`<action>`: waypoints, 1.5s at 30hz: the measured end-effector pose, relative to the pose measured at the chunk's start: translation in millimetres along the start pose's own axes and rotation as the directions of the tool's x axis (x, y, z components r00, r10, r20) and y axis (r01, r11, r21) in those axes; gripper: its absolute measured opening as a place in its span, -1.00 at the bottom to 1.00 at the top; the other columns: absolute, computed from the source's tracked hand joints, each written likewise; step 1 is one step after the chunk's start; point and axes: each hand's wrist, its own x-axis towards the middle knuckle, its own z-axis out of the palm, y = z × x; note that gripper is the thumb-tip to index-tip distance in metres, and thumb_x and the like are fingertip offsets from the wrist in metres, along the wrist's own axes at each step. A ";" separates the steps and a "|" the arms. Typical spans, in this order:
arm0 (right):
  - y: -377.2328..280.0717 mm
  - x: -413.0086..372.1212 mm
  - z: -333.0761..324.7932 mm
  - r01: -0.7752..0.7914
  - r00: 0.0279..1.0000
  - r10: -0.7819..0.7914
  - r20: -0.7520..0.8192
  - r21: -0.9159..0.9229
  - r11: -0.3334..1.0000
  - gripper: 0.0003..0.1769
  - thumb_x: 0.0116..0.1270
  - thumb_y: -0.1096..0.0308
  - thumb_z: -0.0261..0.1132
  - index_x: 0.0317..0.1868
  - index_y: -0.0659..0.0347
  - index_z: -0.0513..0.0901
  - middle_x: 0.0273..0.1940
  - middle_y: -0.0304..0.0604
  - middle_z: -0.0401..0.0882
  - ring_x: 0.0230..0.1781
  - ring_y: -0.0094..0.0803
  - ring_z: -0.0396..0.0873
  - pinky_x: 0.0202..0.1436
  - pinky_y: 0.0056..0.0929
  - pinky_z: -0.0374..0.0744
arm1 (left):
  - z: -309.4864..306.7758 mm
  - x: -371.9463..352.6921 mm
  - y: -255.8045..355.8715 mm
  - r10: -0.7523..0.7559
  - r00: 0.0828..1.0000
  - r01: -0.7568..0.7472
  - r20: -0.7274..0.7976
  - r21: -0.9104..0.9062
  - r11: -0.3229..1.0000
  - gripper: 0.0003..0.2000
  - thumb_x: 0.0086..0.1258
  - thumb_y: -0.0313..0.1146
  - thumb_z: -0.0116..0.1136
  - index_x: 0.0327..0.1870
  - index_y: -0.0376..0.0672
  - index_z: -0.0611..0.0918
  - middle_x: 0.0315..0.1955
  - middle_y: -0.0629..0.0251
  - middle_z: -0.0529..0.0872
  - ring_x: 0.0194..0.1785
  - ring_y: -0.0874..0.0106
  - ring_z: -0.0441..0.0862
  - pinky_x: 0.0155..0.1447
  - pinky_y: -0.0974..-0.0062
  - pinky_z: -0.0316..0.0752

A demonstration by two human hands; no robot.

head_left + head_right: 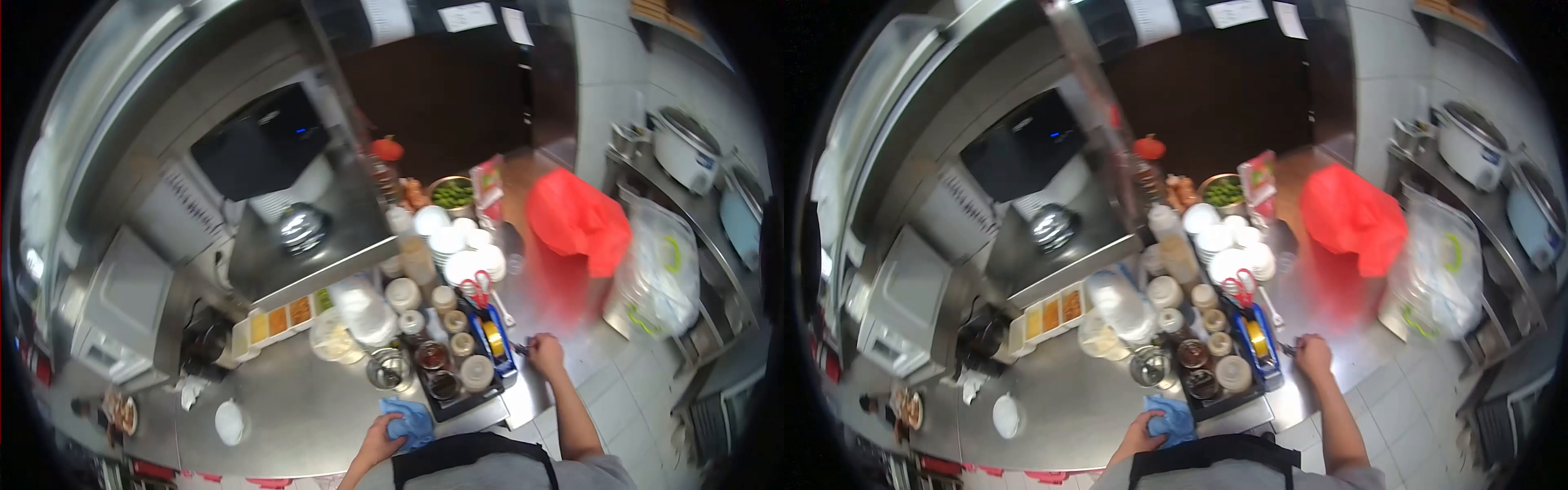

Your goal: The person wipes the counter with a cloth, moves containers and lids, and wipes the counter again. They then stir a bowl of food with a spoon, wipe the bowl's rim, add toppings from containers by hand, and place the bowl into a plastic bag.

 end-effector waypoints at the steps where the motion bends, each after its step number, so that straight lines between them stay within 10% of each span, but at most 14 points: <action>1: 7.7 8.8 -2.2 0.035 0.998 -0.034 -0.051 0.012 0.999 -0.94 0.01 0.45 0.21 -0.50 0.26 0.59 -0.48 0.08 0.57 -0.43 -0.05 0.56 -0.32 -0.14 0.51 | 1.1 2.1 -1.7 0.009 1.000 -0.009 -0.030 -0.029 1.000 -0.49 -0.07 -0.42 0.40 0.01 -0.08 0.54 -0.15 0.11 0.60 -0.03 0.17 0.56 0.08 0.39 0.43; 5: -19.4 41.3 -71.7 0.010 0.991 -0.058 0.124 0.362 0.932 -0.93 0.01 0.52 0.31 -0.45 0.28 0.58 -0.48 -0.05 0.49 -0.48 -0.37 0.50 -0.40 -0.41 0.46 | 10.2 6.3 -15.3 0.062 0.992 -0.068 -0.110 -0.056 0.996 -0.53 -0.07 -0.34 0.39 -0.03 -0.03 0.57 -0.22 0.19 0.59 -0.08 0.19 0.57 0.02 0.39 0.46; 10: -182.2 60.1 -205.8 0.246 0.859 -0.510 0.057 0.826 0.507 -0.87 0.19 0.53 0.26 -0.33 0.27 0.45 -0.39 -0.34 0.43 -0.44 -0.67 0.45 -0.40 -0.65 0.44 | 13.0 -4.0 -0.2 -0.011 0.979 0.013 -0.205 0.007 1.000 -0.54 -0.09 -0.30 0.38 -0.06 0.01 0.58 -0.28 0.24 0.59 -0.19 0.23 0.61 -0.09 0.42 0.50; 15: -318.9 90.8 -241.0 0.393 0.641 -0.768 -0.023 0.868 0.302 -0.89 0.23 0.48 0.26 -0.30 0.26 0.46 -0.41 -0.31 0.48 -0.39 -0.63 0.53 -0.52 -0.65 0.48 | 21.0 -4.8 -4.0 0.078 0.944 -0.084 -0.320 -0.004 0.996 -0.54 -0.12 -0.34 0.38 -0.07 -0.01 0.60 -0.31 0.22 0.57 -0.24 0.21 0.59 -0.11 0.43 0.49; 20: -414.2 126.3 -218.2 0.763 0.587 -0.787 -0.189 0.455 0.459 -0.92 0.06 0.50 0.32 -0.43 0.31 0.58 -0.50 -0.16 0.61 -0.44 -0.46 0.60 -0.32 -0.46 0.54 | 23.8 -12.7 -1.8 0.125 0.882 -0.172 -0.455 -0.063 0.983 -0.57 -0.17 -0.45 0.32 -0.13 -0.10 0.62 -0.31 0.15 0.56 -0.19 0.19 0.57 -0.06 0.39 0.46; 27: -407.2 150.6 -202.5 0.937 0.348 -0.838 -0.421 0.144 0.317 -0.59 0.09 0.38 0.36 -0.04 0.34 0.58 -0.18 0.00 0.62 -0.21 -0.24 0.62 -0.09 -0.41 0.55 | -47.5 -0.9 75.5 0.332 0.686 -0.400 -0.648 0.045 0.915 -0.65 -0.24 -0.51 0.20 -0.27 -0.22 0.60 -0.29 0.07 0.57 -0.16 0.18 0.56 -0.04 0.39 0.43; 29: -379.7 103.7 -217.3 0.831 0.439 -0.793 -0.421 0.525 0.182 -0.58 0.10 0.34 0.37 -0.04 0.35 0.58 -0.13 -0.05 0.61 -0.13 -0.31 0.60 -0.03 -0.35 0.53 | -74.4 14.3 117.3 0.452 0.570 -0.532 -0.686 0.111 0.839 -0.64 -0.25 -0.51 0.22 -0.27 -0.20 0.57 -0.28 0.01 0.55 -0.18 0.14 0.54 -0.03 0.35 0.43; 31: -337.2 48.1 -209.6 0.475 0.335 -0.927 -0.168 0.880 0.012 -0.34 0.07 0.22 0.42 0.19 0.25 0.44 0.15 -0.02 0.41 0.17 -0.25 0.40 0.17 -0.31 0.40 | -92.8 31.0 163.0 0.581 0.423 -0.675 -0.695 0.185 0.714 -0.60 -0.23 -0.48 0.25 -0.22 -0.17 0.55 -0.27 -0.02 0.55 -0.17 0.12 0.53 -0.01 0.29 0.42; 32: -323.9 21.4 -203.8 0.562 0.188 -0.946 -0.263 0.819 -0.116 -0.17 0.03 0.21 0.46 0.31 0.19 0.30 0.24 0.00 0.29 0.27 -0.17 0.29 0.25 -0.27 0.32 | -97.3 39.6 183.5 0.606 0.432 -0.710 -0.668 0.162 0.685 -0.58 -0.17 -0.39 0.29 -0.16 -0.17 0.54 -0.25 -0.02 0.55 -0.14 0.10 0.52 0.00 0.27 0.41; 37: -244.4 -24.9 -180.8 0.499 0.669 -0.715 -0.205 0.836 0.227 -0.34 -0.03 0.46 0.37 0.16 0.23 0.42 0.15 -0.04 0.40 0.23 -0.23 0.35 0.29 -0.28 0.29 | -141.4 80.6 291.5 0.766 0.632 -0.714 0.122 0.476 0.513 -0.44 0.15 0.08 0.15 0.01 -0.22 0.52 -0.10 0.00 0.54 -0.02 0.11 0.48 0.12 0.23 0.30; 40: -160.2 -10.1 -163.0 0.201 0.884 -0.467 -0.027 0.923 0.327 -0.56 -0.02 0.55 0.20 -0.03 0.26 0.53 -0.03 -0.11 0.50 0.04 -0.36 0.50 0.17 -0.41 0.40 | -174.1 130.9 322.7 0.817 0.575 -0.766 -0.039 0.325 0.555 -0.39 0.32 0.14 -0.08 0.11 -0.27 0.48 0.13 0.02 0.45 0.12 0.14 0.44 0.29 0.22 0.14; 42: -107.5 1.7 -139.9 0.180 0.964 -0.265 -0.028 0.803 0.569 -0.60 0.00 0.54 0.17 -0.06 0.25 0.55 0.04 -0.07 0.51 0.05 -0.27 0.52 0.17 -0.44 0.41 | -181.0 160.6 341.0 0.784 0.608 -0.619 -0.130 0.540 0.570 -0.36 0.39 0.11 -0.18 0.28 -0.27 0.34 0.30 0.03 0.29 0.35 0.11 0.25 0.41 0.24 -0.01; 45: -50.6 25.1 -97.3 0.164 0.976 -0.217 0.000 0.652 0.740 -0.50 0.01 0.51 0.22 0.06 0.22 0.52 0.22 -0.02 0.39 0.29 -0.18 0.31 0.31 -0.16 0.27 | -173.3 207.7 316.9 0.705 0.703 -0.517 -0.091 0.616 0.595 -0.32 0.41 0.10 -0.23 0.39 -0.25 0.16 0.38 0.00 0.15 0.48 0.13 -0.01 0.47 0.27 -0.14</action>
